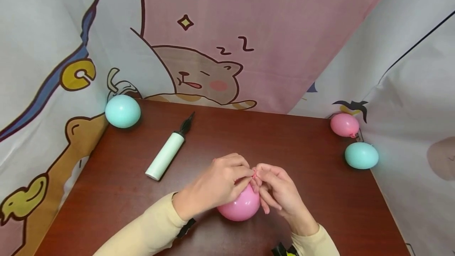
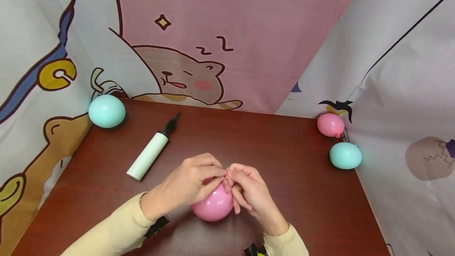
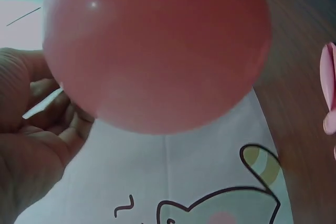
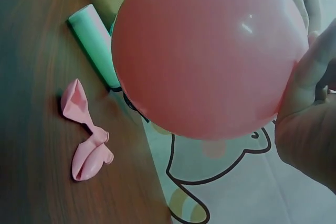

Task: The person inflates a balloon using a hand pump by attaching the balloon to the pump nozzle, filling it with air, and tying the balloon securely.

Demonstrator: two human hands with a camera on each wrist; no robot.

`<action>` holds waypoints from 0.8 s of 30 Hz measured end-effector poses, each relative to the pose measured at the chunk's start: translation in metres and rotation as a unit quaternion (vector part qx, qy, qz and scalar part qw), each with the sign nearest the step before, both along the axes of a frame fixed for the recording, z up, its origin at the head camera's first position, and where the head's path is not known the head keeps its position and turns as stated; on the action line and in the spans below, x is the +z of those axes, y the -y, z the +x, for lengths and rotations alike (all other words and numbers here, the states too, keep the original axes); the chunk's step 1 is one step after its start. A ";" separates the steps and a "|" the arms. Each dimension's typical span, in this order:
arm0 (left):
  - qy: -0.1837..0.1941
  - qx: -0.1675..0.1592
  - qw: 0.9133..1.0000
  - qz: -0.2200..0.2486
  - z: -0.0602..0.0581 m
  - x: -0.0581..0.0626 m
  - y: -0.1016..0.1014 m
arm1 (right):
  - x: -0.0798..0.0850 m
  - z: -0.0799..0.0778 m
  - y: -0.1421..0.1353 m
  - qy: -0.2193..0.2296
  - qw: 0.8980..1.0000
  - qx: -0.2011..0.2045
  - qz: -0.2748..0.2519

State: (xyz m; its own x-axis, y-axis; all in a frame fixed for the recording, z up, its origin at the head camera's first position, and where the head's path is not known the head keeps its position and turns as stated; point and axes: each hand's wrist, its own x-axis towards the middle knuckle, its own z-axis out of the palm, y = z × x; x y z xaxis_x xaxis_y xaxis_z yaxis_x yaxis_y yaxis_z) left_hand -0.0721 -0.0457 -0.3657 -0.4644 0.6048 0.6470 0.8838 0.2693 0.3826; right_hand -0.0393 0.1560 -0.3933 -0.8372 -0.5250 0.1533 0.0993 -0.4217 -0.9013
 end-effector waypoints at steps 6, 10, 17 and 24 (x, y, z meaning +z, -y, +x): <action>0.057 0.016 0.998 -0.011 0.000 0.000 -0.002 | 0.001 0.004 0.003 -0.013 0.998 -0.039 0.048; 0.093 0.006 0.996 -0.006 -0.001 0.000 -0.001 | 0.002 0.006 0.005 -0.036 0.995 -0.054 0.079; 0.111 0.024 0.993 0.003 -0.001 0.000 -0.004 | 0.001 0.006 0.007 -0.108 0.983 -0.077 0.124; 0.077 0.070 0.992 0.075 0.009 -0.009 -0.014 | 0.000 0.005 0.008 -0.122 0.980 -0.090 0.131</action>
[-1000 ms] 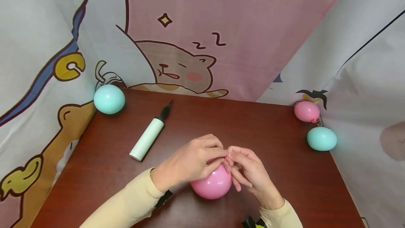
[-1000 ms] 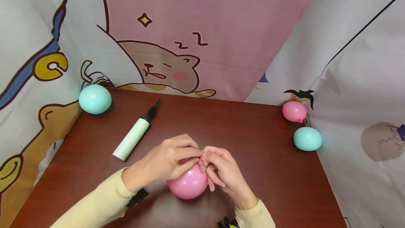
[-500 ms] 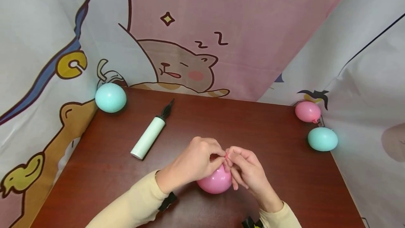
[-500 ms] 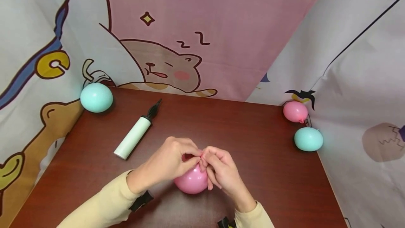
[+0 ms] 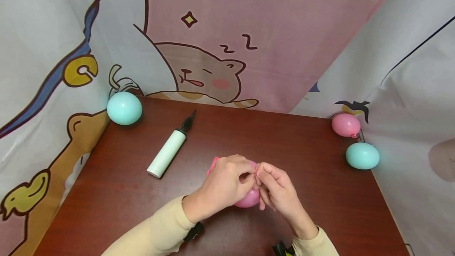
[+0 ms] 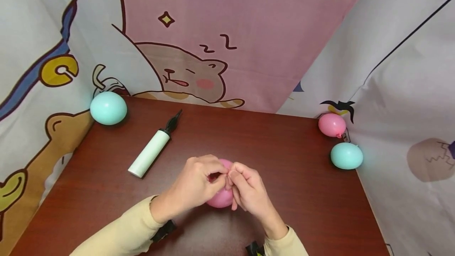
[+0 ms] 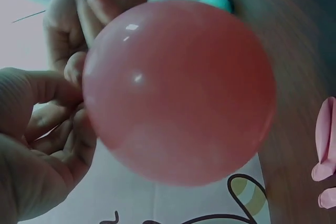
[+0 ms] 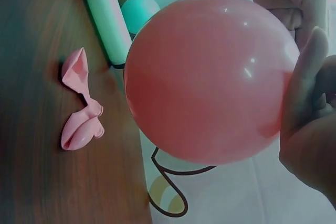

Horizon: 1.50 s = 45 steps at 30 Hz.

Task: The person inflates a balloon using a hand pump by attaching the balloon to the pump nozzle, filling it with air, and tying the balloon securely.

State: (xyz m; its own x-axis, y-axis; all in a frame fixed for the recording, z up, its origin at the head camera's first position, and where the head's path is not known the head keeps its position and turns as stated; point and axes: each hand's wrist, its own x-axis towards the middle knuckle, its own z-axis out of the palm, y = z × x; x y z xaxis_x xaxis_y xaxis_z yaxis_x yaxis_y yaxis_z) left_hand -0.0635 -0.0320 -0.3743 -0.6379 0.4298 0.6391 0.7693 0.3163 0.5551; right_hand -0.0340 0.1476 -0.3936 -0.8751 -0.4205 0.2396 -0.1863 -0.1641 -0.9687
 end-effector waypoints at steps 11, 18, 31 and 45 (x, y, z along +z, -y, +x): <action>-0.013 -0.026 1.000 0.006 -0.001 0.001 -0.003 | 0.000 -0.001 -0.004 0.009 0.999 0.028 -0.026; -0.020 -0.057 0.998 -0.002 -0.008 0.001 -0.001 | -0.001 0.000 -0.010 0.026 0.998 0.040 -0.048; 0.023 -0.114 0.993 -0.013 -0.018 0.002 0.009 | 0.007 -0.001 -0.012 0.056 0.997 0.045 -0.018; 0.152 -0.109 0.978 0.094 -0.018 -0.008 0.004 | 0.014 0.000 -0.010 0.024 0.996 0.069 -0.048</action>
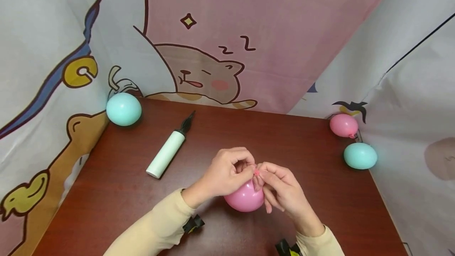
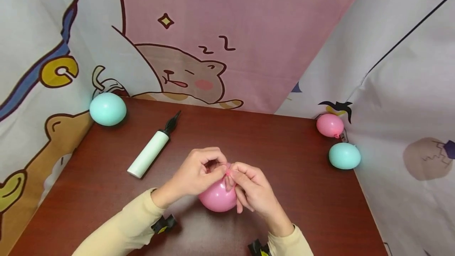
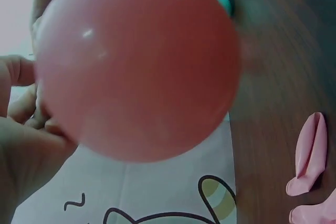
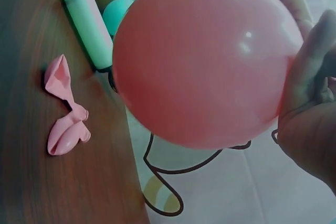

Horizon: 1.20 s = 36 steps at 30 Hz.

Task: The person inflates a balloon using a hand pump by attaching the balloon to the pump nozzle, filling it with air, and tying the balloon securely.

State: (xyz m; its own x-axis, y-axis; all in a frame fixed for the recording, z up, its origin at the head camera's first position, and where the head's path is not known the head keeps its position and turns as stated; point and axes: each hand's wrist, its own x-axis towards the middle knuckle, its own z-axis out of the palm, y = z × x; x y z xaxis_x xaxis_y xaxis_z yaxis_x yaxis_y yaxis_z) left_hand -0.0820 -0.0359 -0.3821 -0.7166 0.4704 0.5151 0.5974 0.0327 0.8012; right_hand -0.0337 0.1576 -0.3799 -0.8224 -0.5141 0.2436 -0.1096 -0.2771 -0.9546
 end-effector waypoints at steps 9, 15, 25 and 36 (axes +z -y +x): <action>-0.199 0.056 0.976 -0.072 0.012 -0.001 -0.002 | 0.000 0.000 -0.002 0.027 1.000 -0.002 0.003; -0.317 0.062 0.916 -0.236 0.022 0.014 0.010 | -0.001 0.001 -0.001 0.035 0.999 -0.014 0.027; -0.291 0.001 0.912 -0.290 0.015 0.029 0.012 | -0.004 0.002 -0.002 0.046 0.997 -0.011 0.069; -0.280 0.021 0.916 -0.286 0.020 0.032 0.009 | -0.003 0.001 -0.001 0.029 0.999 0.006 0.033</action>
State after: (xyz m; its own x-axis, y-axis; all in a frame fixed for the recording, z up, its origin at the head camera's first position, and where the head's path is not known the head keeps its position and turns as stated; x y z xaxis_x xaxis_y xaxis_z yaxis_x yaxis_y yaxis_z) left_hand -0.0623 -0.0444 -0.3505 -0.4388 0.7560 0.4857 0.8982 0.3845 0.2131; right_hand -0.0325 0.1590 -0.3826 -0.8278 -0.5373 0.1614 -0.0512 -0.2141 -0.9755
